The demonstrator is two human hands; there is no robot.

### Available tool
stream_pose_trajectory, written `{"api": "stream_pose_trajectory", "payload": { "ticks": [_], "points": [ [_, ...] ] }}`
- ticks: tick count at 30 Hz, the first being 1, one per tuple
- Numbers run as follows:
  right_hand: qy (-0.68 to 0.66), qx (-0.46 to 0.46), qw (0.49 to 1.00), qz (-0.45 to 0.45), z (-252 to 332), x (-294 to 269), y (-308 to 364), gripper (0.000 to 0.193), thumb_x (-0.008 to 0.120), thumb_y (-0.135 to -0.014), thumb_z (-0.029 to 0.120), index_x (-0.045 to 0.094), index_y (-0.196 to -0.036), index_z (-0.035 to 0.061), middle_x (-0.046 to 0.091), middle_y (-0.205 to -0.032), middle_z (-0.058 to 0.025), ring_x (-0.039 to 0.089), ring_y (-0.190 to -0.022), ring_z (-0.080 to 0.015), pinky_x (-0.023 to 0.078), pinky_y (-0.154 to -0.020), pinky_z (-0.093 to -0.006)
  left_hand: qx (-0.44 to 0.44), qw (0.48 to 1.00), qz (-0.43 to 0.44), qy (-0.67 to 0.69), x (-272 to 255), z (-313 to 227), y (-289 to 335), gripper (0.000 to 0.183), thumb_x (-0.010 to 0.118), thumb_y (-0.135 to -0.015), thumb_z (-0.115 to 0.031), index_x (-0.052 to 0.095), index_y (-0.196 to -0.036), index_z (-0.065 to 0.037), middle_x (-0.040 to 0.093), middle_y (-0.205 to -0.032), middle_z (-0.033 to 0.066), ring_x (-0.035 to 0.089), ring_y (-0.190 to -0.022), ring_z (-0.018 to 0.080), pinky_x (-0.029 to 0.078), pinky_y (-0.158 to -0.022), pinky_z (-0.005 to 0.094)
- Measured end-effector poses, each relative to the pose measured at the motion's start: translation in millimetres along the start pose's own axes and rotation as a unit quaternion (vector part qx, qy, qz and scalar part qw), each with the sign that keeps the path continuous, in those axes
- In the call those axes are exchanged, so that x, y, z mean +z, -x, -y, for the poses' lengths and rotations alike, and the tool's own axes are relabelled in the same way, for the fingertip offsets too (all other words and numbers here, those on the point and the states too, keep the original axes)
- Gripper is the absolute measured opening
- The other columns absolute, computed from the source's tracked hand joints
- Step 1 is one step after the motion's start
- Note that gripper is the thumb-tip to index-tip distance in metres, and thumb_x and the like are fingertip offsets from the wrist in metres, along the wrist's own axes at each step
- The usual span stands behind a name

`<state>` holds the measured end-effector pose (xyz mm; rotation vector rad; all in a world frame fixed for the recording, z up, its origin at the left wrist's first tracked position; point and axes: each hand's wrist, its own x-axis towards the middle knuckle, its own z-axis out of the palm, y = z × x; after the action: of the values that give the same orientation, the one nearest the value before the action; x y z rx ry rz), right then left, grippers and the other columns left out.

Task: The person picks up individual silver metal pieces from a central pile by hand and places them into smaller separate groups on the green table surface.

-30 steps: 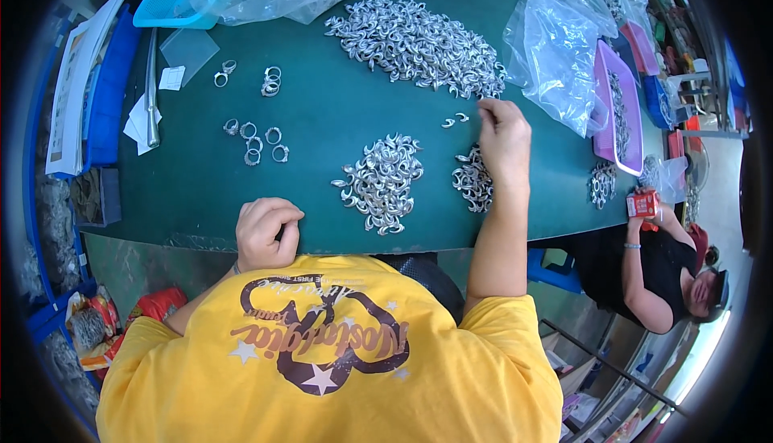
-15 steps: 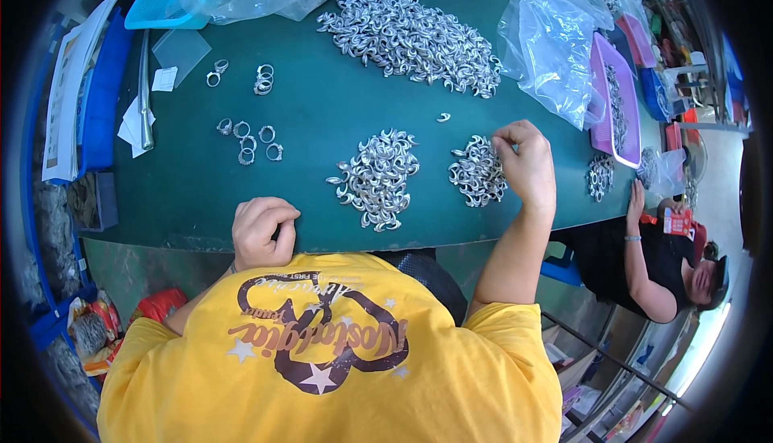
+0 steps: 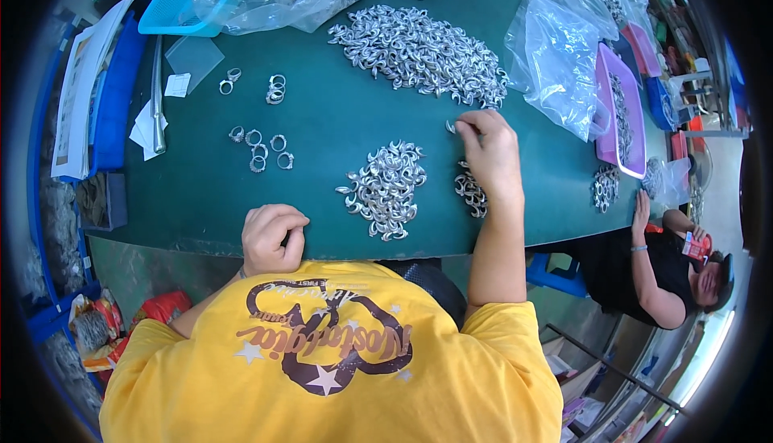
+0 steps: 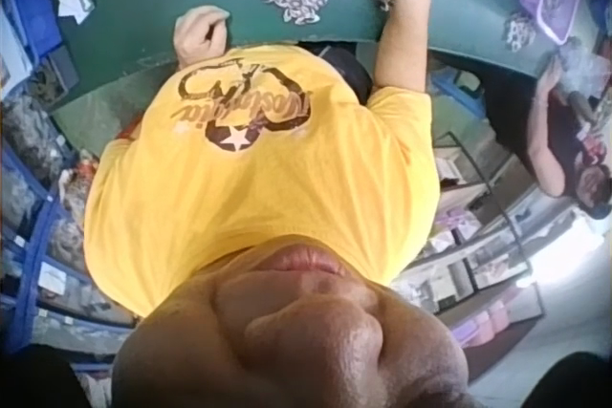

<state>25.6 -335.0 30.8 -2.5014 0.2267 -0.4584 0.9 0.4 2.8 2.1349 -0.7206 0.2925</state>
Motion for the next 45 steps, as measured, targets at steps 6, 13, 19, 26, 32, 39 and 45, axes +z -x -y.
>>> {"api": "stream_pose_trajectory", "payload": {
  "ticks": [6, 13, 19, 26, 32, 39, 45],
  "points": [
    [0.016, 0.045, 0.999, 0.017, 2, 11, 2, 0.006, 0.068, -0.081, 0.005, 0.069, -0.085, 0.0018, 0.066, -0.087, -0.0166, 0.064, -0.082, -0.0370, 0.051, -0.074, -0.0442, -0.001, 1.000, 0.009, 0.008, 0, -1, 1, 0.015, 0.065, -0.070, 0.006, 0.068, -0.079, -0.006, 0.067, -0.082, 0.0075, 0.062, -0.073, 0.0238, 0.045, -0.068, 0.0348],
    [-0.002, 0.098, 0.995, -0.029, -3, -7, -3, 0.009, 0.065, -0.082, 0.001, 0.069, -0.090, -0.0002, 0.068, -0.090, -0.0183, 0.067, -0.084, -0.0357, 0.053, -0.077, -0.0408, 0.003, 1.000, -0.005, 0.001, 1, 0, 0, 0.015, 0.065, -0.069, 0.006, 0.067, -0.077, -0.006, 0.067, -0.080, 0.0061, 0.063, -0.072, 0.0233, 0.044, -0.067, 0.0349],
    [0.024, 0.037, 0.999, 0.029, 4, 8, 6, 0.008, 0.069, -0.079, 0.005, 0.071, -0.086, 0.0017, 0.066, -0.086, -0.0169, 0.065, -0.081, -0.0342, 0.053, -0.076, -0.0402, 0.008, 1.000, 0.000, 0.003, 2, 0, -1, 0.015, 0.065, -0.069, 0.007, 0.068, -0.077, -0.006, 0.067, -0.080, 0.0069, 0.063, -0.072, 0.0233, 0.044, -0.067, 0.0348],
    [-0.011, 0.142, 0.988, 0.055, -21, -67, 19, 0.011, 0.070, -0.079, 0.005, 0.072, -0.089, 0.0002, 0.068, -0.091, -0.0153, 0.067, -0.082, -0.0296, 0.054, -0.075, -0.0357, 0.005, 1.000, 0.002, 0.006, 1, 1, -1, 0.014, 0.064, -0.071, 0.008, 0.068, -0.078, -0.004, 0.067, -0.081, 0.0076, 0.061, -0.071, 0.0236, 0.044, -0.067, 0.0346],
    [0.115, -0.131, 0.984, 0.036, -16, -31, 55, 0.034, 0.079, -0.076, 0.028, 0.073, -0.105, 0.0115, 0.066, -0.117, -0.0095, 0.057, -0.115, -0.0336, 0.042, -0.098, -0.0478, 0.006, 1.000, 0.021, 0.002, -2, 1, 3, 0.015, 0.065, -0.074, 0.008, 0.067, -0.081, -0.005, 0.068, -0.085, 0.0090, 0.062, -0.075, 0.0234, 0.045, -0.070, 0.0337],
    [0.153, -0.181, 0.969, -0.069, -37, -20, 67, 0.018, 0.078, -0.072, 0.018, 0.074, -0.090, 0.0131, 0.070, -0.107, -0.0026, 0.062, -0.102, -0.0311, 0.049, -0.087, -0.0433, 0.005, 1.000, 0.024, 0.008, -1, 1, 2, 0.014, 0.066, -0.074, 0.008, 0.067, -0.082, -0.004, 0.067, -0.086, 0.0091, 0.061, -0.076, 0.0241, 0.045, -0.070, 0.0336],
    [0.190, -0.168, 0.962, -0.099, -56, -35, 65, 0.022, 0.077, -0.074, 0.020, 0.074, -0.094, 0.0119, 0.070, -0.110, -0.0040, 0.061, -0.106, -0.0305, 0.043, -0.095, -0.0484, -0.007, 1.000, 0.026, 0.012, -1, -3, -2, 0.013, 0.067, -0.074, 0.004, 0.069, -0.084, -0.005, 0.068, -0.087, 0.0088, 0.063, -0.077, 0.0252, 0.045, -0.070, 0.0355]
  ]
}}
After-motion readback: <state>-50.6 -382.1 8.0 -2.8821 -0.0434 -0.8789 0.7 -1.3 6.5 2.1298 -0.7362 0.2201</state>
